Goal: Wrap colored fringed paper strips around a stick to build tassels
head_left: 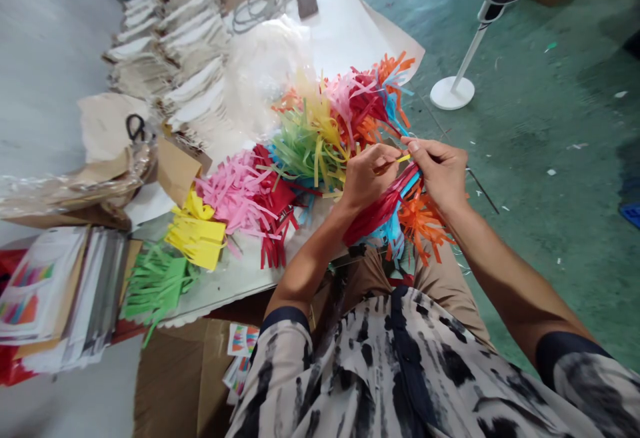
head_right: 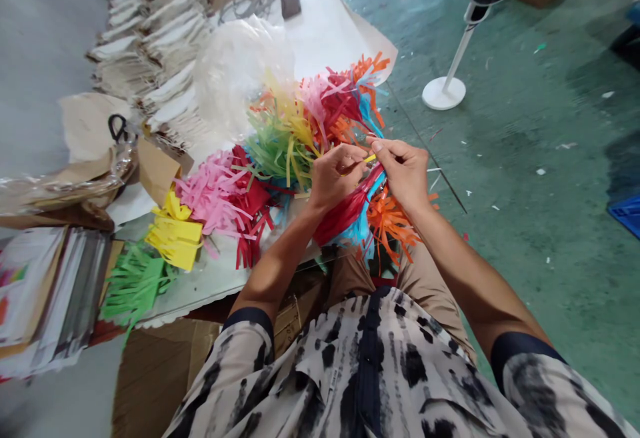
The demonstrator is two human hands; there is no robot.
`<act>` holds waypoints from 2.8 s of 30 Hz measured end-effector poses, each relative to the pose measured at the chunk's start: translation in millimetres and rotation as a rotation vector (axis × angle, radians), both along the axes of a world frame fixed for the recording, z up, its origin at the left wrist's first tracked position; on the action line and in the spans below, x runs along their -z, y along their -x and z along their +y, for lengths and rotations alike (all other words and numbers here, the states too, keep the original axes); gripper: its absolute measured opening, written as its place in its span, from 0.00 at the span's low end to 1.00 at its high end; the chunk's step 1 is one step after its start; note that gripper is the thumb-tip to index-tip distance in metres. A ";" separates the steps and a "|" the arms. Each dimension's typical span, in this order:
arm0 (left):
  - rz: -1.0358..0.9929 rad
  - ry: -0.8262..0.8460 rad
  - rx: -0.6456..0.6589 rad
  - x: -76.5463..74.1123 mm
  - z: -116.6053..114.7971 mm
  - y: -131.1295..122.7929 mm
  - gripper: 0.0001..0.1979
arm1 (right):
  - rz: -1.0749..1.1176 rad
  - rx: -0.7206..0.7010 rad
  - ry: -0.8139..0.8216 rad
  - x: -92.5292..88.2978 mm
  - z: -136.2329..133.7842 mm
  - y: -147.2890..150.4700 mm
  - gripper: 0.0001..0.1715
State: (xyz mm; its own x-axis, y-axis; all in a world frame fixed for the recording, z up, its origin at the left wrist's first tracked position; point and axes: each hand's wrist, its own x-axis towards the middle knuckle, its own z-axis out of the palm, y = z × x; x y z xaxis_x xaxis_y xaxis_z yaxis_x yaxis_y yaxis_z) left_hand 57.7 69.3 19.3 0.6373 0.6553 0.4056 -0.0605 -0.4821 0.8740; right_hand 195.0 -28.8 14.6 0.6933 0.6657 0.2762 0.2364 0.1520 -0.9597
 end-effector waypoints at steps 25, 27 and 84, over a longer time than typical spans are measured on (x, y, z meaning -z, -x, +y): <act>-0.086 0.516 0.117 3.0 20.1 5.2 0.22 | -0.064 -0.069 -0.091 -8.1 2.2 14.7 0.10; -0.092 0.583 0.164 1.2 21.4 7.1 0.21 | -0.092 -0.094 -0.108 -9.3 1.1 16.1 0.07; 0.018 -0.293 0.212 -14.4 38.6 19.7 0.23 | -0.262 -0.301 0.194 -24.3 -5.3 4.1 0.38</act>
State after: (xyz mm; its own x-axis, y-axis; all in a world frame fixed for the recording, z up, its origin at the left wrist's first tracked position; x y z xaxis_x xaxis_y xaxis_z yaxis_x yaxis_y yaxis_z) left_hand 38.0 107.9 33.7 0.7551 0.3654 0.5443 -0.1721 -0.6906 0.7024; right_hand 190.9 -34.1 38.9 0.3840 0.8839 0.2670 0.4479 0.0746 -0.8910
